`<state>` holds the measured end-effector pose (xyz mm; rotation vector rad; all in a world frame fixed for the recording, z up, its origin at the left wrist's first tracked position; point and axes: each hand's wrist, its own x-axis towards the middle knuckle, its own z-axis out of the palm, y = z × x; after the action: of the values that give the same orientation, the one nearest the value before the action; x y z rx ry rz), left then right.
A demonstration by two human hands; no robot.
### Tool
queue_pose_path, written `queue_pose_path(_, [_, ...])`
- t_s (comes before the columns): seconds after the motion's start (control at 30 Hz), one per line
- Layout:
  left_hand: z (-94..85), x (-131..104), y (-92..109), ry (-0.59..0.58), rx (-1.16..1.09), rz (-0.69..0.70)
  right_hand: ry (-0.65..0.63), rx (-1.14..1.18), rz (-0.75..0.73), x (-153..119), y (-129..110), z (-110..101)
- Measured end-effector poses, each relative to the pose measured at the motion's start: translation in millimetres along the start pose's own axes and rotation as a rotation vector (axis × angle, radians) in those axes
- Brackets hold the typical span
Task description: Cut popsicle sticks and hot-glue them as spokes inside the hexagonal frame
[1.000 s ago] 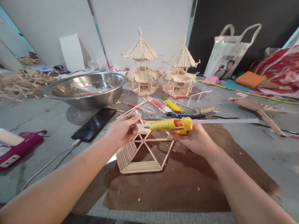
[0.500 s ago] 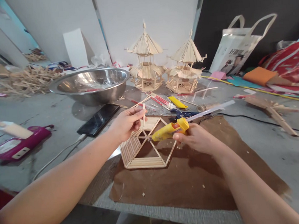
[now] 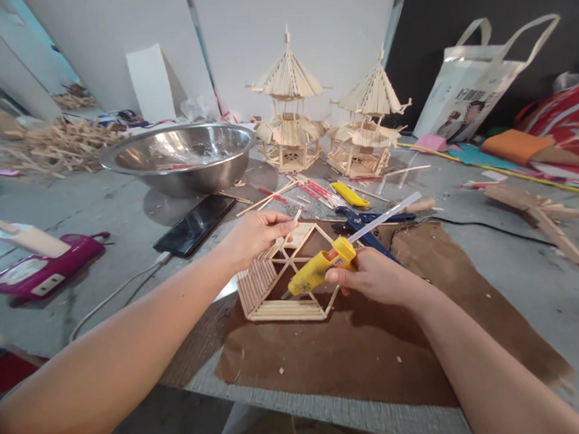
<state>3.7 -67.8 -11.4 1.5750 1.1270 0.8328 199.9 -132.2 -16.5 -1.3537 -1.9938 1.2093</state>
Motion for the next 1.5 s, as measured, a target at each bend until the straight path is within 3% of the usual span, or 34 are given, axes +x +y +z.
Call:
queue_pose_path(0.8, [1.4, 0.8, -3.9, -0.071, 0.051, 0.007, -0.050, -0.013, 0.044, 1.2, 6.5, -1.1])
queue_pose_path(1.5, [1.3, -0.2, -4.1, -0.095, 0.090, 0.014, -0.054, -0.126, 0.098, -2.1, -2.0, -6.3])
